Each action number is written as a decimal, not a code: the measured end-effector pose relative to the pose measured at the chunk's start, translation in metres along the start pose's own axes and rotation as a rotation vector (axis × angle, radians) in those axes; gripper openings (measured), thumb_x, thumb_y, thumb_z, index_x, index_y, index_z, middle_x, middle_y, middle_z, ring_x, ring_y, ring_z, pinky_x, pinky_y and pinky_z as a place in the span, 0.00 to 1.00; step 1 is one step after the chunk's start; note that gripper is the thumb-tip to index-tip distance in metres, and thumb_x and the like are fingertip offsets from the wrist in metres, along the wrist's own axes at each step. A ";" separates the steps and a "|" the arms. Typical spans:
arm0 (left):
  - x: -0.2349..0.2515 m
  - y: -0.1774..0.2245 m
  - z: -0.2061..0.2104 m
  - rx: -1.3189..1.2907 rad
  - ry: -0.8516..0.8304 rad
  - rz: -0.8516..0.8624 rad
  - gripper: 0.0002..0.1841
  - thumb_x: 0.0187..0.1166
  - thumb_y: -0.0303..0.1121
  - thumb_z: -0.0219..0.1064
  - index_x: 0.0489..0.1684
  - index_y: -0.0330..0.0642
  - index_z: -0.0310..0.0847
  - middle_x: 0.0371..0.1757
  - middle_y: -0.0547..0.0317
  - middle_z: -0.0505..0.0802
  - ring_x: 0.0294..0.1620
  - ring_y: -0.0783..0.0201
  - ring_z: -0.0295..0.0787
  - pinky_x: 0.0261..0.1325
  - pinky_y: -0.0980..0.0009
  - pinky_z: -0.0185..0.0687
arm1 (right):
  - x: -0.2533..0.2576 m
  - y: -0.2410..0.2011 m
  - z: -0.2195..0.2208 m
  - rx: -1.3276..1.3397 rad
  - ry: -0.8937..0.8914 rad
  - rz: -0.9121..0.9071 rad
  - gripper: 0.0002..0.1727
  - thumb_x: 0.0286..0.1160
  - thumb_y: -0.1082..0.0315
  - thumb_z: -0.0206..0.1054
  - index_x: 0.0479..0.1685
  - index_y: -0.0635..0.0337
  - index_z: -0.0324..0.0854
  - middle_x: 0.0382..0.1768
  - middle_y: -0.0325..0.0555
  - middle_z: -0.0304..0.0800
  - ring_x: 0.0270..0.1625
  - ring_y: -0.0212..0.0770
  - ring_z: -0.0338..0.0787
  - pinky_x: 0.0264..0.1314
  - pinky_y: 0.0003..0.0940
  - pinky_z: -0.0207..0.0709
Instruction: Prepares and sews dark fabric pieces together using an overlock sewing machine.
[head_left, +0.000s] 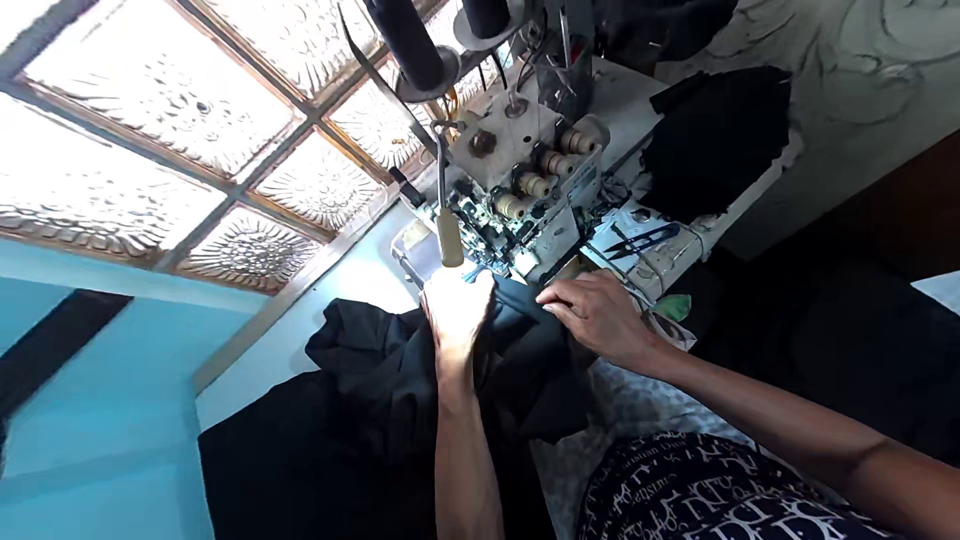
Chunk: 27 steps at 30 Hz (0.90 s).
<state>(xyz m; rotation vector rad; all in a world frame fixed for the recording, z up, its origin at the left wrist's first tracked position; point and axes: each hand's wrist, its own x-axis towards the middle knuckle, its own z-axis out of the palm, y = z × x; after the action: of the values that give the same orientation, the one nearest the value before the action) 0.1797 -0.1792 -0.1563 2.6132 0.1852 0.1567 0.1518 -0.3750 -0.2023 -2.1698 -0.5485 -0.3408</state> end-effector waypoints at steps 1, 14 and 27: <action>0.001 -0.005 0.005 -0.032 0.036 -0.037 0.21 0.78 0.46 0.69 0.53 0.35 0.84 0.47 0.35 0.89 0.51 0.36 0.86 0.53 0.35 0.77 | 0.004 0.001 0.006 -0.076 0.052 -0.055 0.08 0.77 0.70 0.68 0.46 0.57 0.93 0.35 0.46 0.95 0.40 0.50 0.92 0.53 0.55 0.79; -0.033 -0.007 0.000 0.169 0.367 0.443 0.13 0.79 0.34 0.68 0.50 0.33 0.89 0.56 0.40 0.93 0.61 0.41 0.88 0.65 0.41 0.75 | 0.025 -0.012 0.024 -0.377 0.109 -0.158 0.09 0.69 0.76 0.68 0.40 0.56 0.93 0.30 0.49 0.88 0.39 0.53 0.87 0.45 0.50 0.74; -0.095 -0.033 -0.042 -0.044 0.038 0.516 0.06 0.69 0.30 0.72 0.32 0.36 0.91 0.44 0.51 0.92 0.41 0.67 0.86 0.46 0.72 0.81 | 0.032 -0.010 0.020 -0.391 0.079 -0.239 0.07 0.69 0.77 0.68 0.39 0.58 0.90 0.38 0.52 0.89 0.41 0.55 0.87 0.45 0.51 0.75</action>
<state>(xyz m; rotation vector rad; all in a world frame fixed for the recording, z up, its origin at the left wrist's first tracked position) 0.0769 -0.1458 -0.1434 2.5600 -0.4787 0.3819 0.1757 -0.3451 -0.1936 -2.4527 -0.7492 -0.7102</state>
